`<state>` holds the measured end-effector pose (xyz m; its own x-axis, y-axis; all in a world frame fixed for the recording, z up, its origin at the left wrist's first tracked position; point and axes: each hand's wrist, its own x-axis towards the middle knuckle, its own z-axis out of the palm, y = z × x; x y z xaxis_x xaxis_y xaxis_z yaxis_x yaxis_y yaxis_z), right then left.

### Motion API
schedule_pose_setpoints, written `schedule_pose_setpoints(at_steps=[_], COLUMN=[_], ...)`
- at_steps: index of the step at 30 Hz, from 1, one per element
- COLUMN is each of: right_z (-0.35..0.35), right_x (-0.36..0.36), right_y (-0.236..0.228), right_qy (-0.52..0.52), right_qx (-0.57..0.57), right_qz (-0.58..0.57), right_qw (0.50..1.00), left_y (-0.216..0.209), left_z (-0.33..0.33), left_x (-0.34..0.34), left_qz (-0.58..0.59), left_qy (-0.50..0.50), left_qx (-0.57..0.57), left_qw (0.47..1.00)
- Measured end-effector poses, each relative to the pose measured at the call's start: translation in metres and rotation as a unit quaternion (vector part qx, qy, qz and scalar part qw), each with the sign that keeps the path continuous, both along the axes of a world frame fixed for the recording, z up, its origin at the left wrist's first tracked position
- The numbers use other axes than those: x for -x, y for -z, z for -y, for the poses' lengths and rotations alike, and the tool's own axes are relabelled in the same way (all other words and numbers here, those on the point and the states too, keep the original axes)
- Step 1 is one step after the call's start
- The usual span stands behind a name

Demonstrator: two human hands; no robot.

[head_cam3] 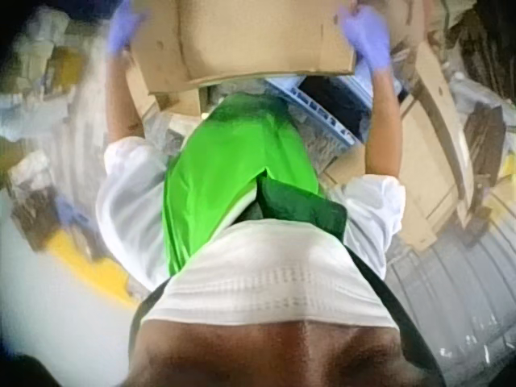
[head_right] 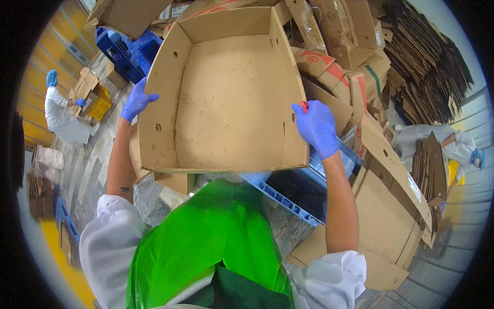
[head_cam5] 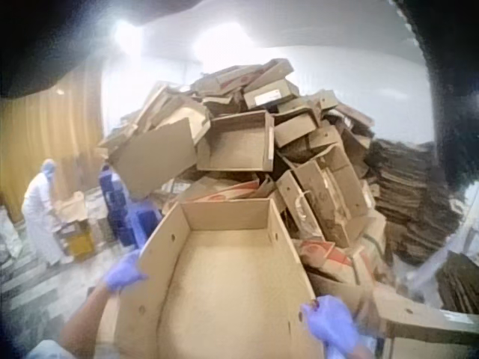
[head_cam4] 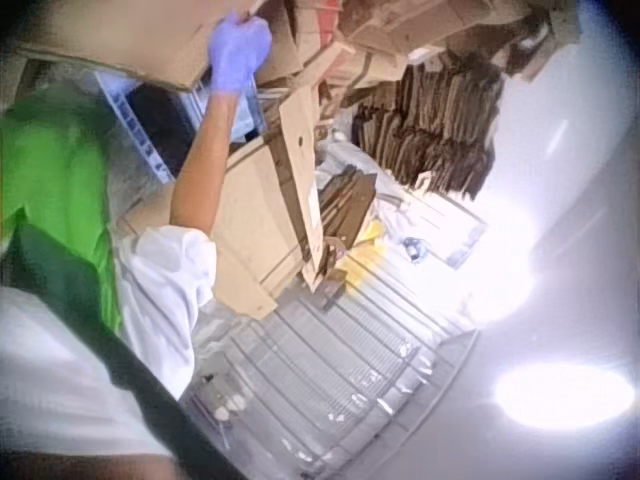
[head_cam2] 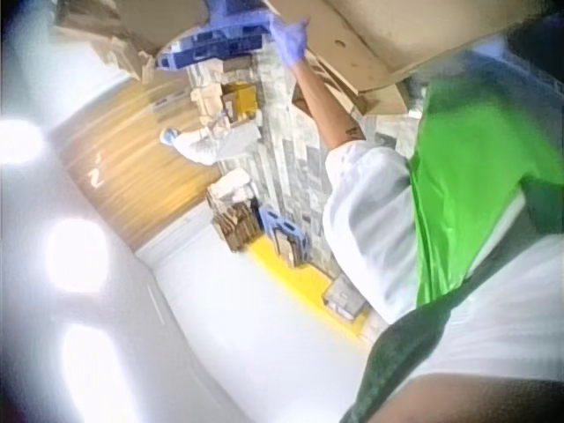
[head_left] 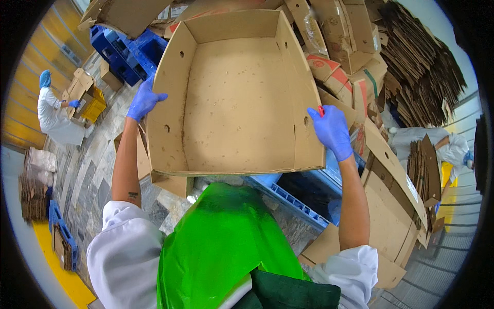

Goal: The person assembles flat cardboard boxes by folding the flaps and inserting tabs into slots. They repeatedly pick up flat pieces, fold them into box shapes, and place them into blue plastic crates. The person wears blue gloves and a green apron while working in a warehouse environment.

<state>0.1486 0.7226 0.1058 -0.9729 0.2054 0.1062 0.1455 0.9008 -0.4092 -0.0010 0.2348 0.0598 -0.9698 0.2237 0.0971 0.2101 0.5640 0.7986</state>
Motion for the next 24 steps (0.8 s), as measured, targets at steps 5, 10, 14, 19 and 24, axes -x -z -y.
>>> schedule_pose_setpoints(at_steps=[5,10,14,19,24], right_z=[-0.009,0.009,0.02,0.021,-0.026], right_x=[-0.001,0.003,0.001,0.009,0.028], right_y=[0.002,0.003,-0.002,0.005,0.0], right_qy=[0.002,0.026,0.028,0.007,-0.001], right_qx=[0.011,-0.049,-0.111,-0.132,-0.241], right_qz=[0.01,0.011,-0.013,-0.024,-0.024], right_qw=[1.0,0.998,0.993,0.991,0.97], left_y=[0.006,0.009,-0.001,-0.008,-0.026], left_z=[0.009,0.005,-0.012,-0.03,-0.056], left_x=[-0.006,0.007,0.013,-0.004,-0.033], left_qz=[0.03,-0.016,-0.035,-0.088,-0.074], left_qy=[-0.007,-0.012,-0.044,-0.097,0.102], left_qx=[-0.067,0.018,0.159,0.179,-0.001], left_qw=[0.997,1.0,0.986,0.975,0.992])
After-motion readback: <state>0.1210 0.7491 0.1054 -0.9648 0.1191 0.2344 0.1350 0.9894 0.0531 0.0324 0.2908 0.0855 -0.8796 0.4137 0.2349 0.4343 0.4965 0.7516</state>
